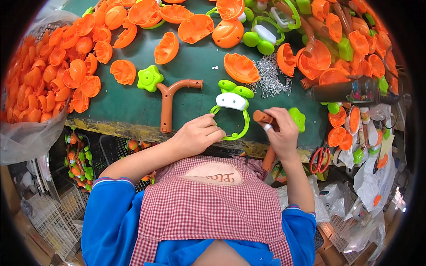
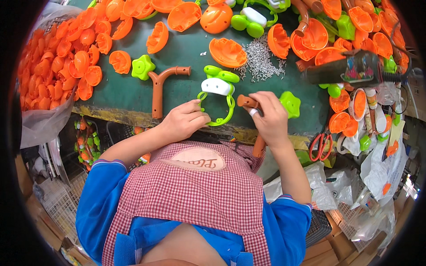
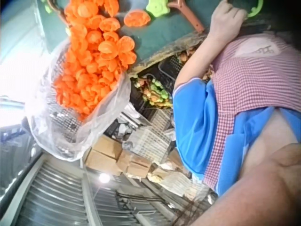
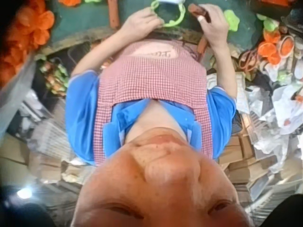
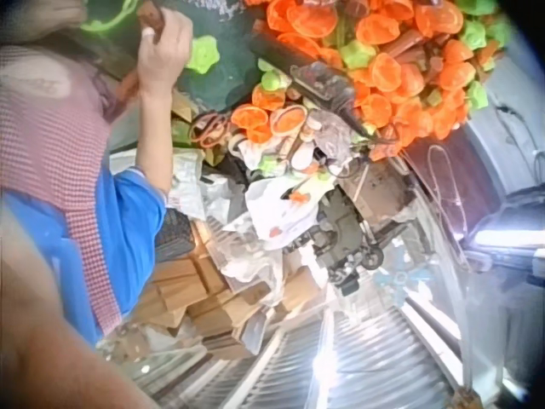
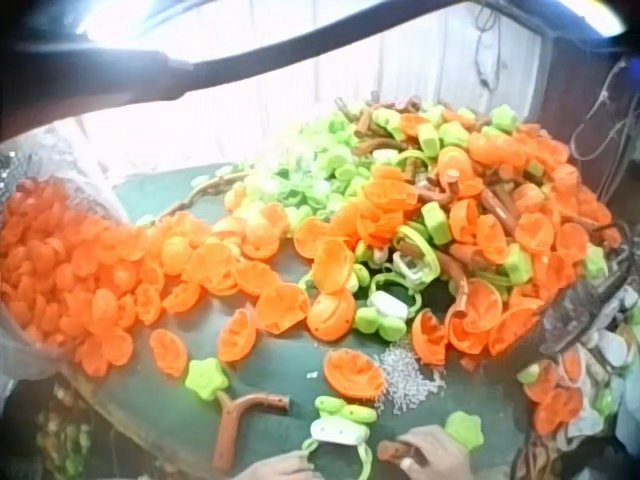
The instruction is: The person assembles small plastic toys by joining orange and green halves, inserting white components, and securing them with a power drill. They repeatedly pick up parts from a table, align them, and fasten them together, then place the completed units aside.
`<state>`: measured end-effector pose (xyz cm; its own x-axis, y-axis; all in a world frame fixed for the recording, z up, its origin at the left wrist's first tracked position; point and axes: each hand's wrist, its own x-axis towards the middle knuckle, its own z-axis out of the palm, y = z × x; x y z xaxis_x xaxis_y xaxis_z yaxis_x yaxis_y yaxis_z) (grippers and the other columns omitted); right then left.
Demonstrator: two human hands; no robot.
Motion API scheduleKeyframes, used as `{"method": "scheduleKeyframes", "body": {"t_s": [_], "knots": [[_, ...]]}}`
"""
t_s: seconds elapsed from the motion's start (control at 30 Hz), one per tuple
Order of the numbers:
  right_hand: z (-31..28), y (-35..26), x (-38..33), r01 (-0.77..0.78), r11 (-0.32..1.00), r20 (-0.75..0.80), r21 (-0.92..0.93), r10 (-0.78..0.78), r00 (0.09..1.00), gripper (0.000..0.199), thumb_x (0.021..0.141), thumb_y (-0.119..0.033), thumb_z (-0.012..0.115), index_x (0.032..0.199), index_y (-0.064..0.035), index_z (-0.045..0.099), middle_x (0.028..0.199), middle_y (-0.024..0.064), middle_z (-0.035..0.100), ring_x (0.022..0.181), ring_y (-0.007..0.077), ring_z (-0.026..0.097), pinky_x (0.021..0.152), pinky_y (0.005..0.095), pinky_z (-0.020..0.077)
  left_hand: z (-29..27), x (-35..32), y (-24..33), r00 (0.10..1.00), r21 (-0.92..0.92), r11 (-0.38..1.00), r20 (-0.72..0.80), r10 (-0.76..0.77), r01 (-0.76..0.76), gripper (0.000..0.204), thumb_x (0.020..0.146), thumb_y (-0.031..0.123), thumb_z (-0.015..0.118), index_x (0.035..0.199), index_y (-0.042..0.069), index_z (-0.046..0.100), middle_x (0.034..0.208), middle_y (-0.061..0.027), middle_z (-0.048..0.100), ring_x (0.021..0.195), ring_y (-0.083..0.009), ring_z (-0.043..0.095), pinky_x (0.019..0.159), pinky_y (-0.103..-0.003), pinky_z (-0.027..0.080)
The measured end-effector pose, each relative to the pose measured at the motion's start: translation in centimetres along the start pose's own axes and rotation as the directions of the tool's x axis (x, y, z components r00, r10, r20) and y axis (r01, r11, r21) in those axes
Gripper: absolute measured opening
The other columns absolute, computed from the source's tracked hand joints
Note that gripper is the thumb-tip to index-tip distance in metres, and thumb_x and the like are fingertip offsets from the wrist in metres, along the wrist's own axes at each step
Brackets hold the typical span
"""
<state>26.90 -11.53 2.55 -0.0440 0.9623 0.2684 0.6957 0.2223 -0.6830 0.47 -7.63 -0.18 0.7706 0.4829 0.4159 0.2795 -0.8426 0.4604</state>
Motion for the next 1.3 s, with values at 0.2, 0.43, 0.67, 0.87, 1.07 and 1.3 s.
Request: {"method": "scheduleKeyframes", "body": {"t_s": [0.2,0.43,0.67,0.87,1.07,1.3], "knots": [[0.6,0.3,0.3,0.231,0.963,0.077,-0.142,-0.222,0.972,0.033,0.070,0.000,0.073,0.102,-0.0009,0.067,0.098,0.0120,0.063,0.086,0.0294,0.064,0.074,0.0371,0.0533,-0.3,-0.5,-0.5,0.998,-0.020,0.999,0.055,0.039,-0.038,0.021,0.074,0.014,0.066,0.094,0.009,0.062,0.082,-0.0001,0.063,0.087,-0.0181,0.060,0.082,-0.030,0.054],[0.8,0.2,0.2,0.209,0.950,0.309,-0.232,-0.131,0.942,0.036,0.071,0.000,0.070,0.106,-0.0001,0.065,0.099,0.0114,0.062,0.089,0.0296,0.063,0.078,0.0377,0.0529,-0.8,0.2,-1.4,0.962,0.082,0.970,0.175,0.212,-0.228,0.012,0.077,0.017,0.060,0.088,0.012,0.056,0.081,0.0027,0.055,0.085,-0.0160,0.056,0.075,-0.028,0.054],[0.8,-0.1,0.3,0.213,0.971,0.190,-0.113,-0.189,0.963,0.038,0.071,0.001,0.071,0.108,-0.0006,0.066,0.099,0.0115,0.063,0.088,0.0300,0.064,0.077,0.0374,0.0530,-0.8,-0.7,-1.4,0.966,0.033,0.980,0.178,0.185,-0.194,0.015,0.078,0.017,0.060,0.092,0.013,0.057,0.086,0.0025,0.058,0.086,-0.0152,0.058,0.074,-0.027,0.055],[0.8,0.1,0.5,0.257,0.966,0.136,-0.033,-0.250,0.959,0.042,0.067,0.002,0.071,0.109,-0.0007,0.067,0.098,0.0114,0.064,0.086,0.0290,0.064,0.075,0.0373,0.0532,-0.8,-1.0,-1.5,0.981,0.002,0.986,0.103,0.163,-0.164,0.019,0.077,0.018,0.061,0.095,0.013,0.060,0.089,0.0034,0.062,0.092,-0.0153,0.060,0.072,-0.026,0.056],[0.9,0.0,0.6,0.320,0.934,0.260,-0.160,-0.272,0.926,0.041,0.066,0.002,0.067,0.107,-0.0011,0.066,0.098,0.0105,0.063,0.088,0.0287,0.063,0.076,0.0373,0.0545,-0.8,-1.4,-1.7,0.984,0.004,0.987,0.079,0.162,-0.163,0.017,0.078,0.020,0.062,0.095,0.014,0.061,0.084,0.0040,0.061,0.090,-0.0152,0.060,0.070,-0.026,0.055],[1.0,-0.2,0.6,0.278,0.942,0.470,-0.188,-0.163,0.868,0.040,0.068,-0.002,0.066,0.108,0.0003,0.062,0.099,0.0102,0.062,0.094,0.0266,0.062,0.079,0.0346,0.0533,-1.5,-0.1,-0.9,0.950,-0.030,0.974,0.213,0.228,-0.227,0.017,0.078,0.020,0.062,0.093,0.012,0.061,0.081,0.0022,0.060,0.089,-0.0171,0.059,0.082,-0.031,0.054]]}}
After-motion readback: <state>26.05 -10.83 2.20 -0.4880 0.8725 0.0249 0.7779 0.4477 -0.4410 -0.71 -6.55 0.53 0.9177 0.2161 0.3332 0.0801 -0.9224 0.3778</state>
